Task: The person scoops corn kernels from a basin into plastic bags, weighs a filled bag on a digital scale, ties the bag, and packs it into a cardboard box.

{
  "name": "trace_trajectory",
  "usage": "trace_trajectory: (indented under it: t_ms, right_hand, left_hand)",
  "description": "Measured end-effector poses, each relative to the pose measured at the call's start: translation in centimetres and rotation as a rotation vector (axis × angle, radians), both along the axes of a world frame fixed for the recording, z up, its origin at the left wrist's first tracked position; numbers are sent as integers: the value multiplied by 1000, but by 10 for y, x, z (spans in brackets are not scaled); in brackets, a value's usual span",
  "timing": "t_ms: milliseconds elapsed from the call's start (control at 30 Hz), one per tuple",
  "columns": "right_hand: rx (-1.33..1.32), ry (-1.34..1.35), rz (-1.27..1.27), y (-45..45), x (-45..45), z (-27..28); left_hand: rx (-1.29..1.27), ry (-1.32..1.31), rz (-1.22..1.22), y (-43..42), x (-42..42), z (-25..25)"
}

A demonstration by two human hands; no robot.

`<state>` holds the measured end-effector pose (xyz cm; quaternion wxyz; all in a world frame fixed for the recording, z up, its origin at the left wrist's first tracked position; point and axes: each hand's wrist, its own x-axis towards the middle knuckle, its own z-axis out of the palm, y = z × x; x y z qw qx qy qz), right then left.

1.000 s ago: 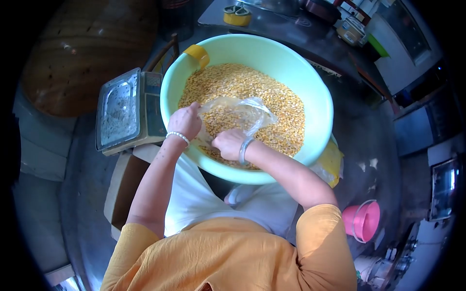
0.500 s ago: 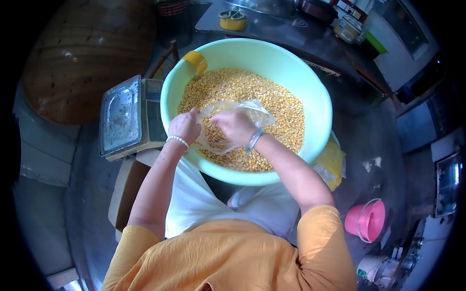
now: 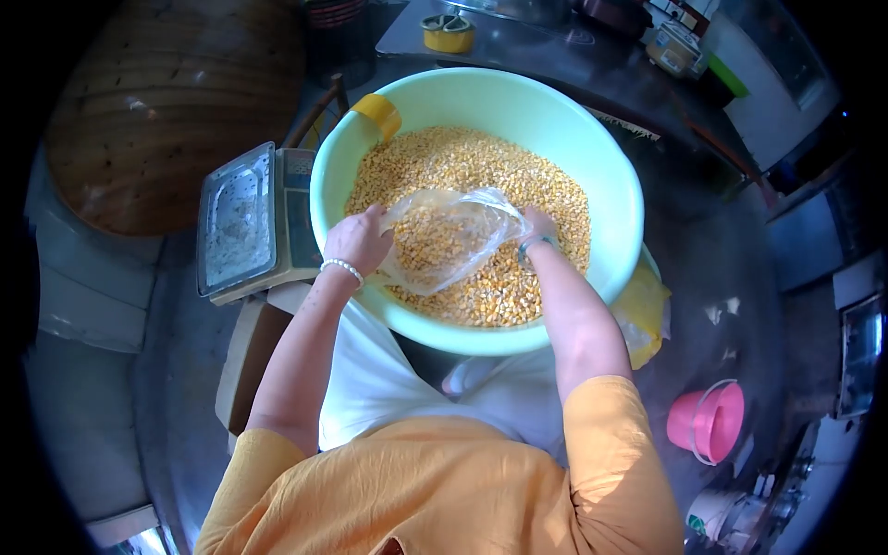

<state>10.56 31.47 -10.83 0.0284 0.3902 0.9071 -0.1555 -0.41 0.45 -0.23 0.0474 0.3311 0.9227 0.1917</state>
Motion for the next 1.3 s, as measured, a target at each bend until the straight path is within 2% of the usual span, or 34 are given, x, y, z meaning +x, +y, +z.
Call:
trace_trajectory:
  t_ms: [67,433,700,900,1000,1100,1200,1300]
  right_hand:
    - [47,-45,88,-27,-3,17]
    - [139,206,118,-36,-3,-21]
    - [103,184,161,-17,-12,-40]
    - [17,220,216,36,-19,-79]
    - [-94,219,131,37,-10,-11]
    - [-486,774,-182,5,-11,48]
    - [-716,784,-120,-43,-9,132]
    - [-778,699,61,-87,-23,162]
  left_hand:
    - [11,1,-1,0,0,1]
    - [-37,-20,19,3,-2,0]
    - [9,24,5,2,-1,-3]
    - [17,9,7,2,-1,-2]
    - [27,-2,11,1,-1,-1]
    - [24,-5,16,0,-2,0]
    - [21,-19,7,0,-3,1]
    - [41,-23,0,0,-2,-1]
